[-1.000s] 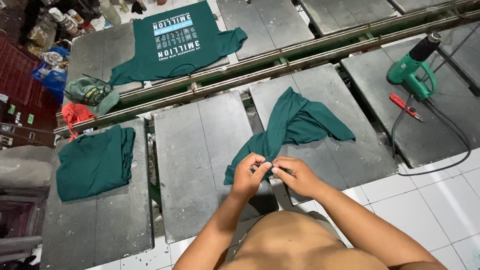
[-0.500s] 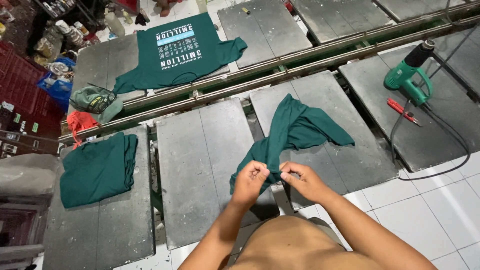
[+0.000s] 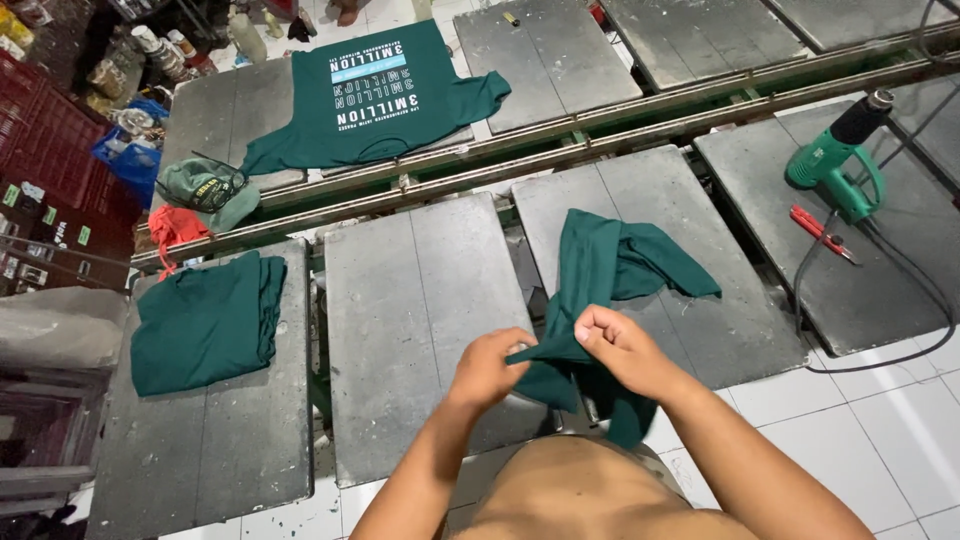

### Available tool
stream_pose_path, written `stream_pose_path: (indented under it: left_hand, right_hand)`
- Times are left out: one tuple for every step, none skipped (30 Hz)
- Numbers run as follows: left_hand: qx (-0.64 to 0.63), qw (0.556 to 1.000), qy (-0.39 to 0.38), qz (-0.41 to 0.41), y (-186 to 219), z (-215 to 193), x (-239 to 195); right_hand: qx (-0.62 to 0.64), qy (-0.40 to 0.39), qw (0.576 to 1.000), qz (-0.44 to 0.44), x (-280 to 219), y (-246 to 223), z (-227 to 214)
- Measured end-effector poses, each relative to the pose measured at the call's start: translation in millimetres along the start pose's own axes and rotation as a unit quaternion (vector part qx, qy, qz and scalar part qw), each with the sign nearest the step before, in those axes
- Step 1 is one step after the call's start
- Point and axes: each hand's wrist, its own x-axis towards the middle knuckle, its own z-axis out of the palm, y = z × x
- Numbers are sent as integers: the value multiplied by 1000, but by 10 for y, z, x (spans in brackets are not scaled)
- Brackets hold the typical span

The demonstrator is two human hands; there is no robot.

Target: The person uses a heat gun to dry a green t-shirt laid on a metal table, then folds the t-shirt neatly and places it on a stack. The person then picks up another green t-shirt, unfolds it, and lays it flat on the table.

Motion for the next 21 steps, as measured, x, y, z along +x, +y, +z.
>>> stream_pose_path:
  left_hand:
    - [0,1000,0,0,-137,12,16]
    - [6,999,40,-15,-274,24,34]
    - [12,996,81,-30,-412,35,52]
    - [11,996,81,-30,-467,-1,57]
    - [12,994,93,-55,-522,-37,62]
    - [13,991,105,-80,-577,-77,70]
    - [12,991,105,-79,-575,-140,56]
    - [10,988,131,-79,-573,-205,40]
    - [8,985,156,-78,-572,-269,24]
    - [8,985,156,-78,-548,-331,19]
    - [5,981,177,-75,-525,-392,15]
    - [2,978,198,-73,-504,-448,-4]
    - [2,978,197,-74,-508,-488,-6]
    - [0,974,220,-53,-509,-534,13]
    - [-3,969,244,-32,-510,-580,31]
    - [-2,969,243,-32,-578,-571,60]
    - [-52,969,242,5,-645,-562,90]
    - [-102,965,239,42,-709,-546,122]
    - [-102,965,238,42,-479,-578,75]
    - [-147,962,228,7,-247,-612,43]
    - [-191,957,218,-29,-15,-644,10]
  right_hand:
    - [0,0,1000,0,-16,-54,-7]
    - [-7,10,1000,-20,-33,-108,-14]
    - [-13,20,999,-40,-49,-162,-20]
    - [-14,20,999,-39,-37,-225,-77]
    - [-18,40,997,-60,-24,-289,-132]
    - [-22,60,995,-81,-9,-354,-187]
    - [-23,60,995,-81,-14,-326,-288]
    - [-30,87,992,-89,-20,-297,-387]
    - [-37,113,988,-97,-26,-268,-486]
    - [-37,113,988,-97,-38,-234,-575]
    - [-45,131,985,-106,-50,-200,-663]
    - [-53,149,981,-114,-73,-162,-747]
    - [-52,148,981,-113,-126,-108,-856]
    - [-57,165,979,-103,-158,-63,-978]
    - [-61,181,977,-93,-191,-19,-1099]
    - [-61,181,977,-93,-220,-99,-1123]
    - [-97,191,974,-71,-249,-178,-1149]
    - [-133,200,969,-48,-285,-258,-1178]
    - [-133,201,969,-47,-257,-360,-1128]
    - [-215,219,950,54,-231,-462,-1083]
    - [-292,234,915,153,-204,-563,-1039]
